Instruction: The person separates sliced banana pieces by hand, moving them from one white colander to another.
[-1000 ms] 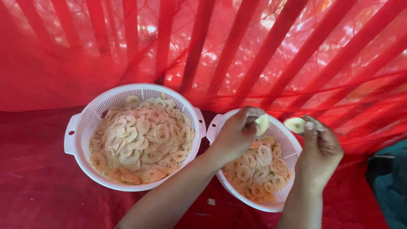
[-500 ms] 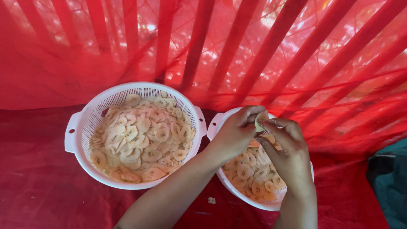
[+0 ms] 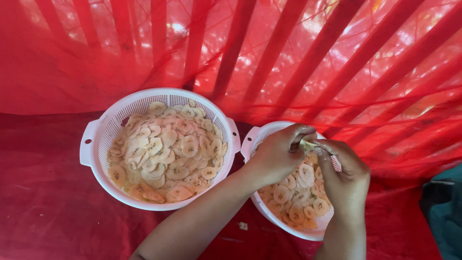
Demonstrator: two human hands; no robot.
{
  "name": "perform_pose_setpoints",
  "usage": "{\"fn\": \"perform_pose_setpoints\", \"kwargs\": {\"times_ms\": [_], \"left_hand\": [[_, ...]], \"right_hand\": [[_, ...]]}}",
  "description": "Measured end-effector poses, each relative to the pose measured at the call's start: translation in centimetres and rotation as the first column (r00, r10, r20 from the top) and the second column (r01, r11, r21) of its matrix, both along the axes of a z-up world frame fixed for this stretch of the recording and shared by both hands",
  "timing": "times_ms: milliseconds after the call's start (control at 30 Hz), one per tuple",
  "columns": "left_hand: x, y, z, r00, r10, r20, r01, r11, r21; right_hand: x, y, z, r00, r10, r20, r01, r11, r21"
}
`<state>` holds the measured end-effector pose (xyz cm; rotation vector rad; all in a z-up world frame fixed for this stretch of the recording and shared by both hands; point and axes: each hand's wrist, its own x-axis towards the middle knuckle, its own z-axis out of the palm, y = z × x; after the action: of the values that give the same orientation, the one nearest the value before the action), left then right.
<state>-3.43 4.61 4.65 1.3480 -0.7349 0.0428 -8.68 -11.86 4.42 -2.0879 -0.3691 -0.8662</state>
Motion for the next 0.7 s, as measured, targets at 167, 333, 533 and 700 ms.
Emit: {"fn": "perform_pose_setpoints", "kwargs": {"times_ms": [167, 333, 533, 700], "left_hand": [[-0.7, 0.9, 1.0, 0.990, 0.134, -0.054, -0.109, 0.937, 0.332], [-0.5, 1.3, 0.7, 0.925, 0.306, 0.225, -0.360, 0.894, 0.267], [-1.2, 1.7, 1.6, 0.961, 0.250, 0.116, -0.274, 0.908, 0.317], [-2.2, 1.2, 2.1, 0.957, 0.242, 0.162, -0.284, 0.898, 0.335]], "right_hand": [[0.5, -1.5, -1.3, 0.980, -0.046, 0.195, -0.014, 0.955, 0.296], [1.0, -2.3, -1.5, 0.976, -0.144, 0.161, 0.086, 0.944, 0.319], [1.4, -1.5, -1.0, 0.974, 0.102, -0.204, -0.032, 0.947, 0.320], [1.3, -1.5, -0.7, 0.906, 0.341, -0.250, -0.217, 0.882, 0.418]]}}
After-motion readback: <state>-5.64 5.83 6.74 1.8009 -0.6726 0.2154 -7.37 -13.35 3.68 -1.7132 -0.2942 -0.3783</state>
